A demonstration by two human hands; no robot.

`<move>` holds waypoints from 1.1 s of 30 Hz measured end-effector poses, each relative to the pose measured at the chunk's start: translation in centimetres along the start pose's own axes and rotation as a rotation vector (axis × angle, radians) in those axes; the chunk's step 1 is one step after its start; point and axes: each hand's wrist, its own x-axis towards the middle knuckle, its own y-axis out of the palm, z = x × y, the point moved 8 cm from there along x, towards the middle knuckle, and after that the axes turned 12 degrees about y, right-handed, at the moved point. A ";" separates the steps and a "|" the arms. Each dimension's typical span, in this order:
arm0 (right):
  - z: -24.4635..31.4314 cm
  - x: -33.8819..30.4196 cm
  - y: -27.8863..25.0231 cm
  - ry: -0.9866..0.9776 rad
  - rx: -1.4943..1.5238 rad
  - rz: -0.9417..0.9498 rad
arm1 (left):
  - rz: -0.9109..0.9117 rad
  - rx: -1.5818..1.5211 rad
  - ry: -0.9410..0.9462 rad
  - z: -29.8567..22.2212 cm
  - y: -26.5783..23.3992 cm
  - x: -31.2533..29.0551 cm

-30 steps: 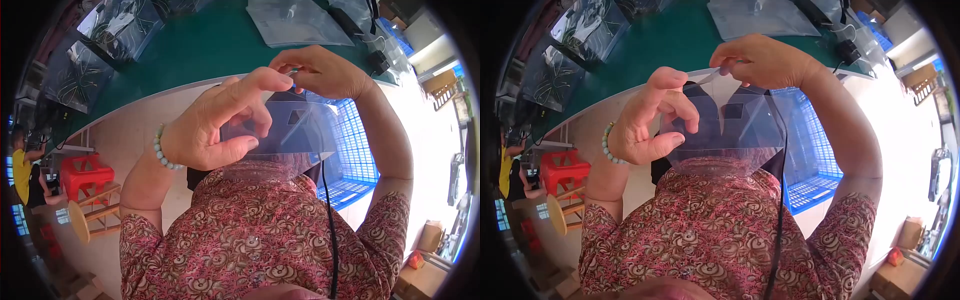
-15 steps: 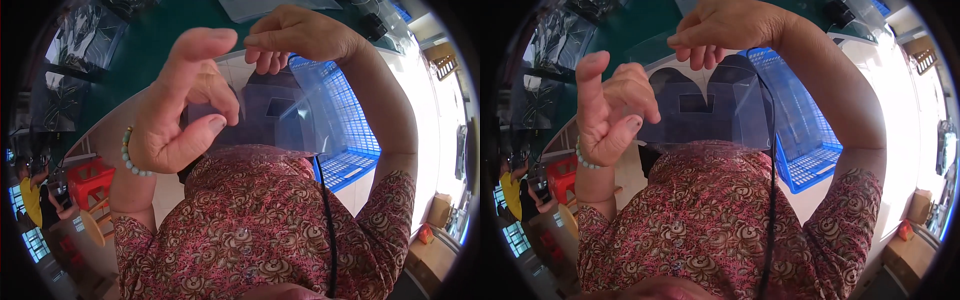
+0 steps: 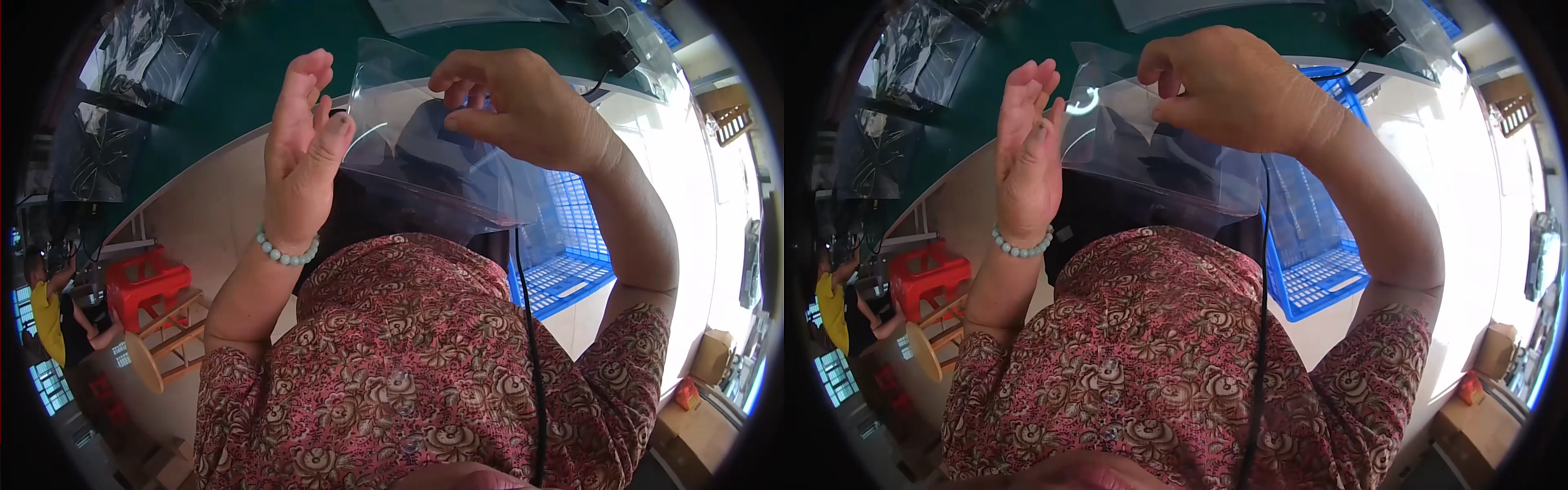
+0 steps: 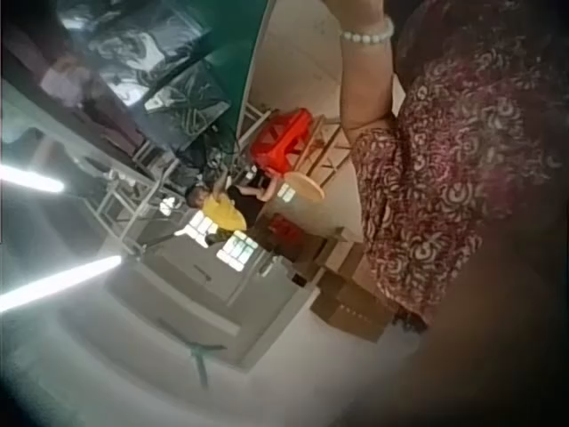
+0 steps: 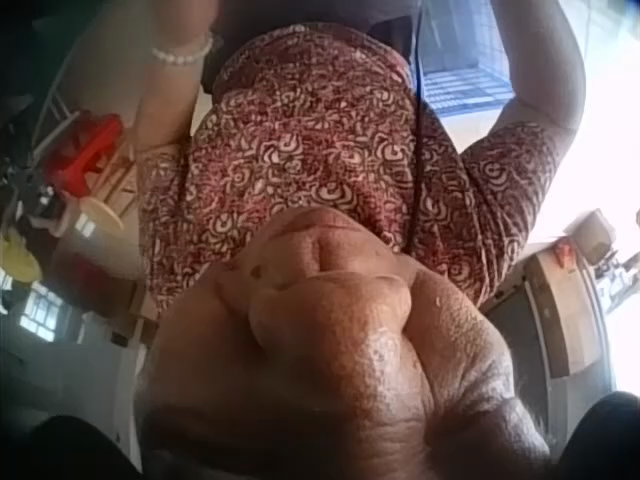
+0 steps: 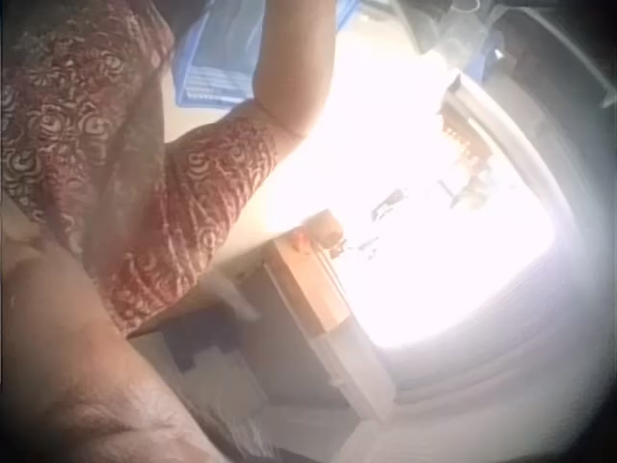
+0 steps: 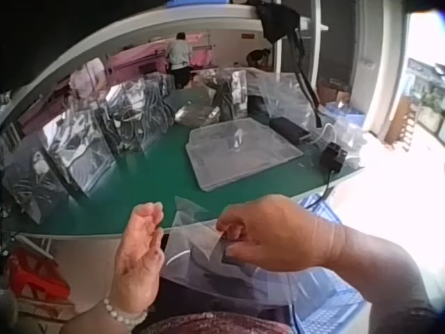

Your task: Folding flat plastic sheets into rectangular boxes and placing them in a blue basket.

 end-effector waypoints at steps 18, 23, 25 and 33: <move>-7.6 -3.5 -2.0 0.076 0.793 0.065 | 0.505 -1.428 -0.548 3.1 4.6 -9.2; -4.8 -1.6 -1.7 0.093 0.694 0.023 | 0.519 -0.546 -0.422 3.5 9.2 -1.6; -4.9 -1.4 -2.4 0.108 0.645 -0.061 | 0.487 -0.386 -0.408 2.8 9.9 0.0; -5.6 -3.0 -3.2 0.082 0.548 -0.100 | 0.469 -0.075 -0.190 1.3 11.0 -0.4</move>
